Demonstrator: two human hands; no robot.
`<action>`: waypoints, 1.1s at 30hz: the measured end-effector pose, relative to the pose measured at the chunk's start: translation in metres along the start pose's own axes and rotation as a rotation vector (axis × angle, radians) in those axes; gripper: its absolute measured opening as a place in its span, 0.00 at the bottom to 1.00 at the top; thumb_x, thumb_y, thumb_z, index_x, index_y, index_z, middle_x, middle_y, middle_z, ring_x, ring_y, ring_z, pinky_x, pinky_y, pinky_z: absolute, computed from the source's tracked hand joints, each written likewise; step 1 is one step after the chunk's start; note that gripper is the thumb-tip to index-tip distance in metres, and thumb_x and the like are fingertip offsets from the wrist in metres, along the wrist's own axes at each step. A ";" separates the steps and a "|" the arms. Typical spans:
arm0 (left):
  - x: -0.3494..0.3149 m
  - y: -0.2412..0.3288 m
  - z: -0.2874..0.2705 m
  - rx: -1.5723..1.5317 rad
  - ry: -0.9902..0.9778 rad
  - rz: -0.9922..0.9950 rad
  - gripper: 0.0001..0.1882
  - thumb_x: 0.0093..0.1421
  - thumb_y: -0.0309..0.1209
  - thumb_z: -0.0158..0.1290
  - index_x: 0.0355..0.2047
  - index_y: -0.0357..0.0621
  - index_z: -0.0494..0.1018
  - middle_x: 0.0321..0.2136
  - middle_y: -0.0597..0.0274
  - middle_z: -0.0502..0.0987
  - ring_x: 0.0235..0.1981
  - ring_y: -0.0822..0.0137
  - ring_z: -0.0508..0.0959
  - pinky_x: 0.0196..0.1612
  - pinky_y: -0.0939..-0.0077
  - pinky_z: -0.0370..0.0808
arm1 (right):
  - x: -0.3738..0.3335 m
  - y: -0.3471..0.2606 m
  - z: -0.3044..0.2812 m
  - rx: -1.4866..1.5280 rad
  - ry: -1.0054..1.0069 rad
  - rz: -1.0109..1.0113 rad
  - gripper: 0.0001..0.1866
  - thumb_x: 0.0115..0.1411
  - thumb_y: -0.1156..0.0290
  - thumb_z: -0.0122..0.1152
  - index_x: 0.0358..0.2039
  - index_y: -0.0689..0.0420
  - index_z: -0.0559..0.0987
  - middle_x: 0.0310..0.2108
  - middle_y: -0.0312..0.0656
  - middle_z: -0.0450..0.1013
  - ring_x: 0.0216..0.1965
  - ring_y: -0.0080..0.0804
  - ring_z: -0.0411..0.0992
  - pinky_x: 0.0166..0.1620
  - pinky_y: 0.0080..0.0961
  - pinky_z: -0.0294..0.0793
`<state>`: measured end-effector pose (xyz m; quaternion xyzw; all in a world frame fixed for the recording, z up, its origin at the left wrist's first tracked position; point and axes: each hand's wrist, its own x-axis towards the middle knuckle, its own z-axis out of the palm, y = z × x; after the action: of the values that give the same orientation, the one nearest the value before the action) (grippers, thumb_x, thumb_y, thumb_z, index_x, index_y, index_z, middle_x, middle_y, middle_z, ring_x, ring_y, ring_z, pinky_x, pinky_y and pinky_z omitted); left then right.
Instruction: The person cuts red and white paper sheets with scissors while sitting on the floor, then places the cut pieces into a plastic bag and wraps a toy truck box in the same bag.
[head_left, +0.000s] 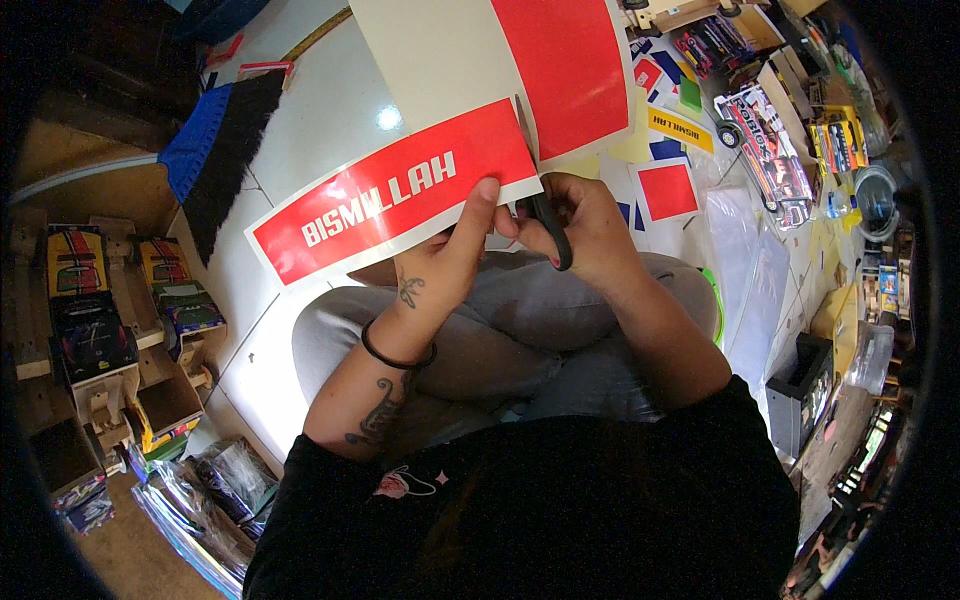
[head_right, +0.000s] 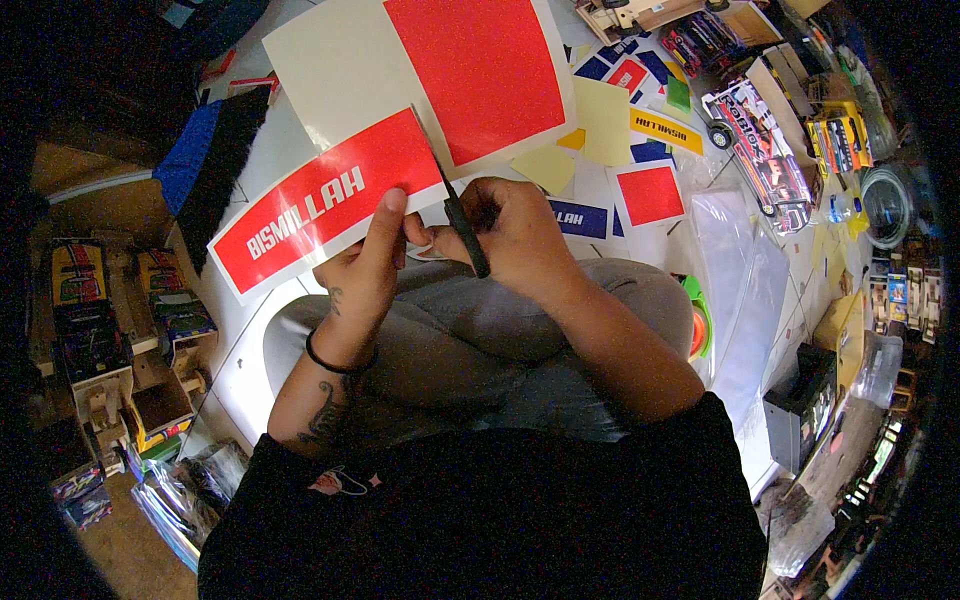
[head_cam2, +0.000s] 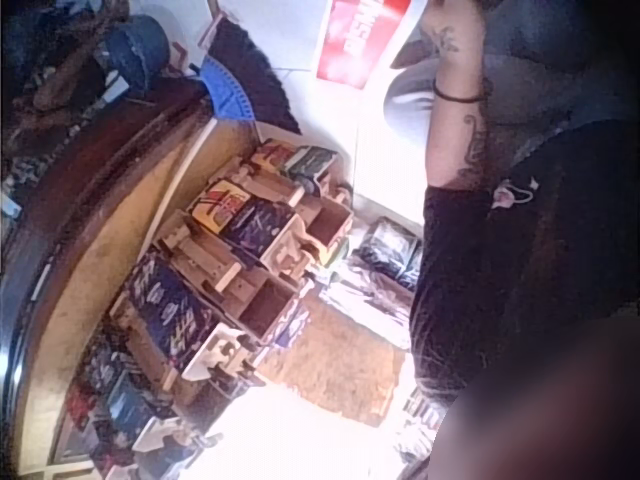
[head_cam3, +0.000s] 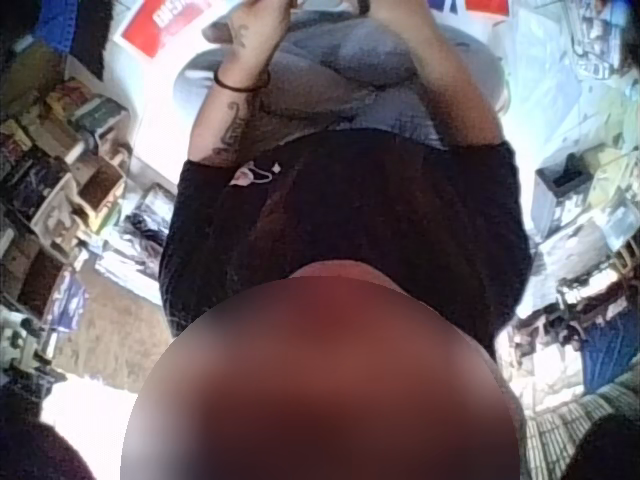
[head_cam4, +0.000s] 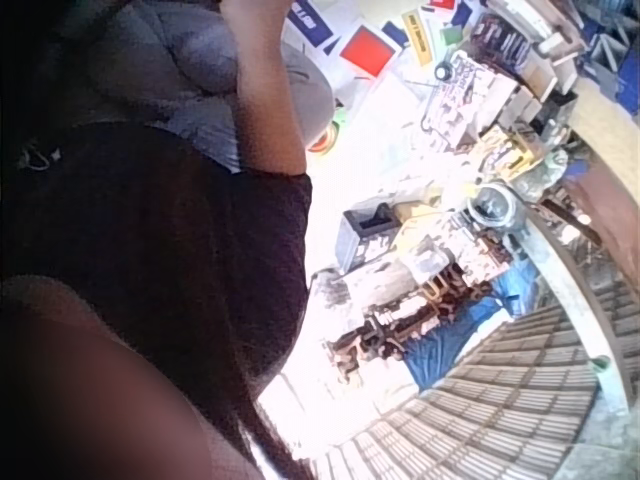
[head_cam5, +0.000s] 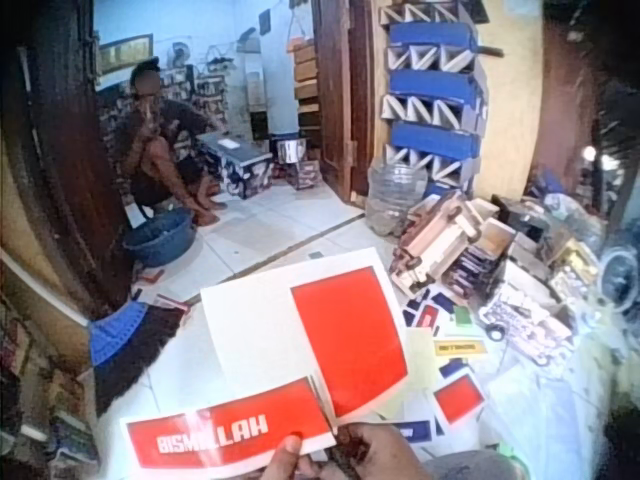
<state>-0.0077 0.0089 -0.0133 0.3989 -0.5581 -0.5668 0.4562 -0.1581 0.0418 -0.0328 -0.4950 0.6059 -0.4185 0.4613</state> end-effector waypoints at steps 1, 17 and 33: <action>0.000 -0.001 0.001 -0.010 0.003 0.010 0.08 0.58 0.33 0.50 0.27 0.42 0.72 0.15 0.72 0.72 0.14 0.84 0.65 0.15 0.90 0.59 | 0.000 0.000 0.000 -0.006 0.000 0.002 0.18 0.42 0.66 0.67 0.31 0.65 0.74 0.22 0.36 0.71 0.24 0.18 0.69 0.29 0.13 0.66; 0.000 -0.006 0.001 -0.059 -0.132 -0.040 0.08 0.59 0.31 0.48 0.26 0.39 0.72 0.18 0.68 0.73 0.21 0.80 0.72 0.24 0.88 0.67 | -0.003 -0.010 -0.002 0.127 0.042 0.035 0.13 0.41 0.69 0.66 0.24 0.64 0.75 0.21 0.38 0.73 0.23 0.18 0.68 0.28 0.17 0.67; -0.002 -0.011 0.001 -0.008 -0.089 -0.057 0.09 0.58 0.33 0.50 0.25 0.41 0.72 0.16 0.72 0.72 0.16 0.84 0.67 0.18 0.90 0.61 | 0.000 0.001 -0.002 0.068 0.060 -0.012 0.13 0.39 0.67 0.67 0.17 0.62 0.73 0.14 0.35 0.69 0.17 0.17 0.64 0.20 0.16 0.62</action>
<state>-0.0092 0.0104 -0.0244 0.3872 -0.5639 -0.5990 0.4163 -0.1604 0.0419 -0.0332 -0.4698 0.6020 -0.4562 0.4570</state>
